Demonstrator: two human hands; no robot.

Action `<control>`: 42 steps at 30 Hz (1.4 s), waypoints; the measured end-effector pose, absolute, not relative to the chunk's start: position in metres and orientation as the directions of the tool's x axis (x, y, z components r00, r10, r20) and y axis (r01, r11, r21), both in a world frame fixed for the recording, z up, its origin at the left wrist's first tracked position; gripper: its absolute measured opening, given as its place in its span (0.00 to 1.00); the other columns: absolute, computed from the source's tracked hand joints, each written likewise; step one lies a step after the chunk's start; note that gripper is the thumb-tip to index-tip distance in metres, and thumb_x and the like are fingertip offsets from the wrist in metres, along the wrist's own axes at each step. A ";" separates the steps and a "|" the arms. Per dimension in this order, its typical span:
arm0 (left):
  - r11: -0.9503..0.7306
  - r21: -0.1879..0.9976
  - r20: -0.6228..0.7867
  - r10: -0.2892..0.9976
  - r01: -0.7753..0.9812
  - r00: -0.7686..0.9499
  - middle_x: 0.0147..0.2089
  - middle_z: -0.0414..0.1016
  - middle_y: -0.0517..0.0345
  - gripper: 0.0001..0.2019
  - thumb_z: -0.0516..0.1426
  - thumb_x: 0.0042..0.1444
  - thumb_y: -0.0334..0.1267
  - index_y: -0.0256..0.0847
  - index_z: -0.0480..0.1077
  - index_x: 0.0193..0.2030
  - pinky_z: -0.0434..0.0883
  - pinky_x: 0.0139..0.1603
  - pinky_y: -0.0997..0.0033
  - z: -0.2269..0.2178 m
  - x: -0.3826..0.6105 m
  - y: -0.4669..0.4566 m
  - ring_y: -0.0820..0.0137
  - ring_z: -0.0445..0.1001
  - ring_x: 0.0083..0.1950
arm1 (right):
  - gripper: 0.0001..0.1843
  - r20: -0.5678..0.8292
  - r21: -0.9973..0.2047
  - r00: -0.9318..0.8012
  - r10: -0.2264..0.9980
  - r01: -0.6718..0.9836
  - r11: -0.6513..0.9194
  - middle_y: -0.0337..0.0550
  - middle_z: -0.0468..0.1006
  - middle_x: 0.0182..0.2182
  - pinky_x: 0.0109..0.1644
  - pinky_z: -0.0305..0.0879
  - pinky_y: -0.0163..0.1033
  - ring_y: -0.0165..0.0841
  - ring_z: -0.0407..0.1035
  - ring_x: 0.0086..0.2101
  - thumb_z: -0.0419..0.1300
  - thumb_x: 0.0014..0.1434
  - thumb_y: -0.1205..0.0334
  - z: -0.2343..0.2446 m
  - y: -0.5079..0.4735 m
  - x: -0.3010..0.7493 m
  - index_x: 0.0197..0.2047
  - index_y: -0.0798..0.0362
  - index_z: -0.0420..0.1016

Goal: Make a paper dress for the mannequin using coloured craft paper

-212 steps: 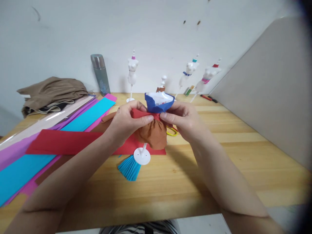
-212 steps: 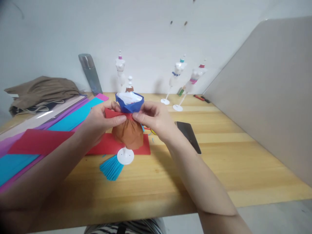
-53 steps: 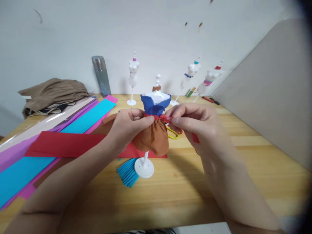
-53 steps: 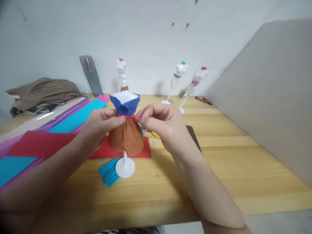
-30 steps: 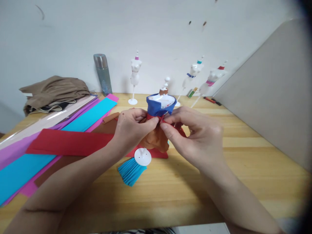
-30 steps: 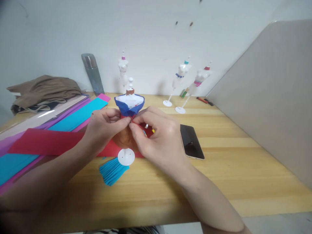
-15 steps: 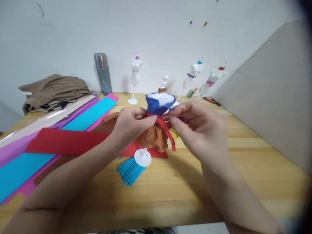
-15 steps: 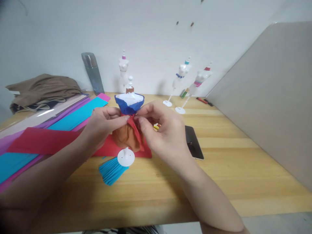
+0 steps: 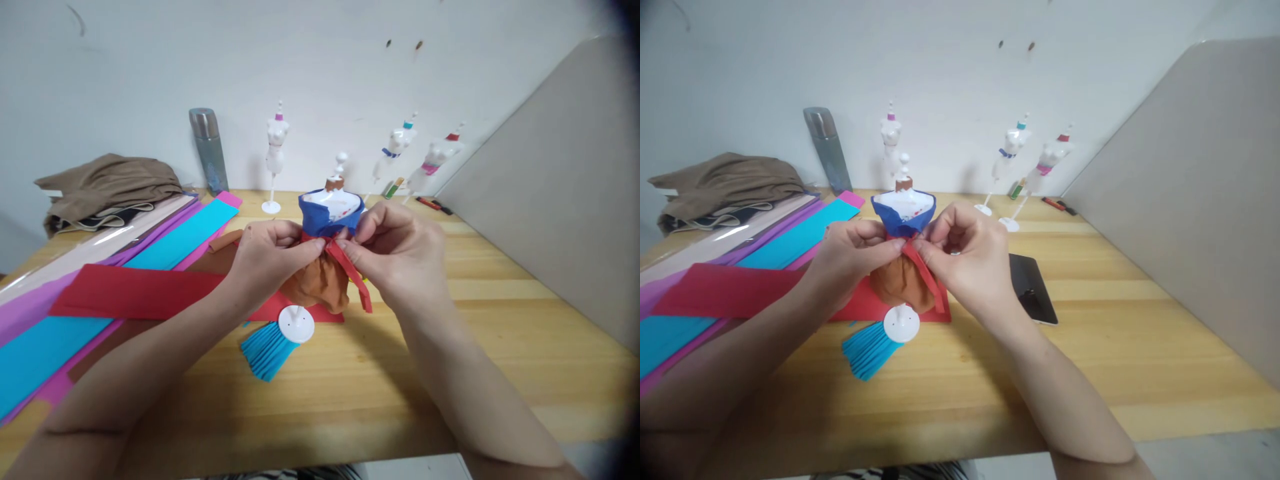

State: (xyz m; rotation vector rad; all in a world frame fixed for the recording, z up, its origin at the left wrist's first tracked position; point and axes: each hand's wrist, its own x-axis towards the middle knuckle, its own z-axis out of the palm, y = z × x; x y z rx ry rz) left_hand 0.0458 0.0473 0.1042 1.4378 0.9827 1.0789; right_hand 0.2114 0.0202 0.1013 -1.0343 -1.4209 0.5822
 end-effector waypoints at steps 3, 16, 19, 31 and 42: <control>-0.139 0.990 0.129 0.956 0.020 0.262 0.24 0.75 0.59 0.08 0.66 0.45 0.40 0.38 0.76 0.25 0.68 0.29 0.71 0.104 0.046 0.047 0.69 0.73 0.29 | 0.18 0.486 -0.864 0.117 0.866 0.214 0.456 0.35 0.72 0.22 0.27 0.64 0.40 0.30 0.66 0.25 0.73 0.48 0.62 0.103 0.021 0.212 0.23 0.46 0.64; -0.254 0.963 0.216 0.927 0.088 0.308 0.21 0.71 0.61 0.07 0.64 0.46 0.38 0.38 0.76 0.23 0.65 0.26 0.73 0.105 0.043 0.048 0.71 0.71 0.26 | 0.20 0.360 -0.921 -0.036 0.932 0.144 0.362 0.32 0.63 0.23 0.31 0.65 0.39 0.32 0.64 0.28 0.77 0.42 0.58 0.106 0.031 0.223 0.29 0.47 0.68; -0.246 0.966 0.202 0.911 0.081 0.359 0.22 0.73 0.60 0.07 0.65 0.46 0.38 0.38 0.76 0.24 0.68 0.27 0.73 0.101 0.041 0.051 0.70 0.73 0.27 | 0.18 0.318 -0.924 -0.097 0.943 0.192 0.332 0.33 0.61 0.21 0.30 0.65 0.39 0.32 0.63 0.27 0.74 0.45 0.57 0.108 0.028 0.222 0.26 0.48 0.66; -0.187 0.981 0.132 0.826 0.046 0.548 0.20 0.60 0.64 0.08 0.62 0.46 0.35 0.41 0.67 0.21 0.59 0.25 0.71 0.105 0.038 0.054 0.73 0.62 0.25 | 0.09 0.298 -0.901 -0.027 0.954 0.323 0.290 0.32 0.60 0.22 0.27 0.53 0.36 0.27 0.55 0.25 0.61 0.45 0.62 0.108 0.027 0.221 0.24 0.49 0.61; -0.152 0.988 0.124 0.725 -0.019 0.678 0.27 0.75 0.55 0.10 0.63 0.52 0.42 0.38 0.73 0.25 0.72 0.38 0.65 0.112 0.032 0.056 0.63 0.75 0.35 | 0.13 0.286 -0.921 -0.037 0.958 0.264 0.285 0.34 0.60 0.21 0.26 0.52 0.37 0.28 0.55 0.25 0.64 0.42 0.65 0.110 0.029 0.223 0.22 0.48 0.60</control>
